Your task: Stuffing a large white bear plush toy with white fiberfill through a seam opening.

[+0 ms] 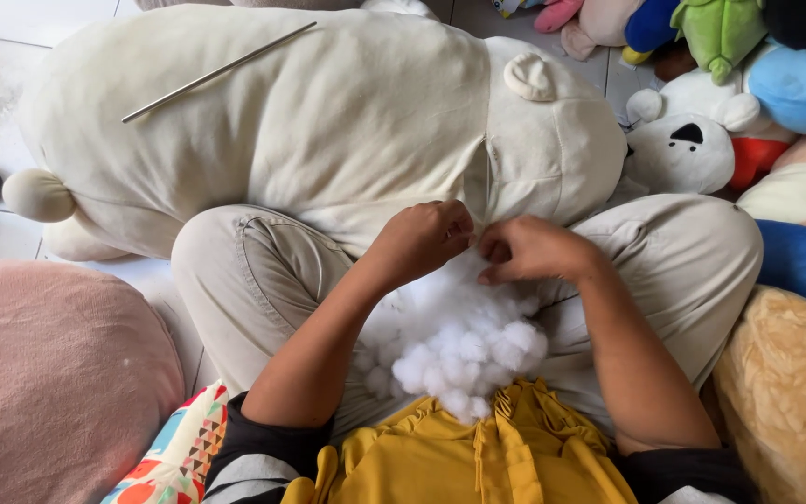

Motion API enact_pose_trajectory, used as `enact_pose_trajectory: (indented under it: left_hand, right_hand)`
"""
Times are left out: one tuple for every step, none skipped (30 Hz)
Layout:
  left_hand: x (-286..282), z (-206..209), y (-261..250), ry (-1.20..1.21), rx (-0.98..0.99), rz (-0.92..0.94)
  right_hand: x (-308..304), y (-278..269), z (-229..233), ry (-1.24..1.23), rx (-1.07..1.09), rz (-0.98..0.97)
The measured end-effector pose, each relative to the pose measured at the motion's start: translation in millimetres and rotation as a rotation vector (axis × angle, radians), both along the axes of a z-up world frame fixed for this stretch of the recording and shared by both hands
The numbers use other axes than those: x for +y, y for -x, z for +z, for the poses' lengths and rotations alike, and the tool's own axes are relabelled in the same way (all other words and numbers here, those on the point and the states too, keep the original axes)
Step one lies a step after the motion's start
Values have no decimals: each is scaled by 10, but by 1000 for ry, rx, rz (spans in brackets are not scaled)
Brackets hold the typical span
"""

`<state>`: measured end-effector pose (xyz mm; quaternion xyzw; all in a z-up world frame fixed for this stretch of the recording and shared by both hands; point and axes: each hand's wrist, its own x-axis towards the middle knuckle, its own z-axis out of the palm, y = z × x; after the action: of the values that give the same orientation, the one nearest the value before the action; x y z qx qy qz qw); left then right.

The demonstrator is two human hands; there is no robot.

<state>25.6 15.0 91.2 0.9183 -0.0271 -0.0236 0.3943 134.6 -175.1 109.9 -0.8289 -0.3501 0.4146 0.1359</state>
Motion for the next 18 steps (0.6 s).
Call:
enact_pose_trajectory:
  left_hand:
    - [4, 41, -2, 0, -1, 2]
    - [13, 82, -4, 18, 7, -1]
    - [24, 124, -8, 37, 14, -4]
    - [24, 158, -3, 37, 15, -5]
    - [23, 191, 3, 57, 27, -5]
    - [25, 225, 11, 77, 39, -3]
    - [26, 252, 17, 77, 39, -2]
    - [27, 279, 22, 130, 32, -23]
    - [29, 306, 28, 182, 24, -43]
    - [25, 327, 41, 183, 24, -41]
    - [19, 347, 54, 282, 46, -37]
    - [10, 364, 71, 382, 70, -33]
    - [15, 328, 54, 384, 70, -31]
    - [21, 292, 38, 393, 92, -46]
    - [25, 257, 21, 402, 113, -61]
    - [12, 245, 12, 402, 114, -60]
    - [0, 233, 3, 388, 132, -66]
    - [-12, 219, -2, 374, 151, -72]
  right_hand:
    - [-3, -6, -109, 0, -1, 2]
    - [-3, -7, -216, -8, 1, 26]
    - [-2, -10, -324, -17, 2, 51]
    - [8, -4, -234, -17, 3, 50]
    - [18, 3, -145, -96, 14, 8]
    - [33, 9, -54, -175, 24, -33]
    - [1, -5, -23, -175, 25, -31]
    - [-30, -23, 10, -294, 75, -94]
    - [-59, -40, 43, -412, 125, -156]
    - [-61, -56, 25, -411, 125, -154]
    - [-63, -71, 6, -512, 193, -201]
    - [-71, -81, -17, -613, 263, -248]
    - [-79, -99, -43, -611, 264, -247]
    - [-87, -115, -70, -665, 306, -273]
    - [-97, -130, -96, -718, 348, -298]
    - [-98, -124, -72, -718, 349, -298]
    - [-98, -116, -48, -758, 360, -314]
    - [-97, -107, -25, -798, 371, -329]
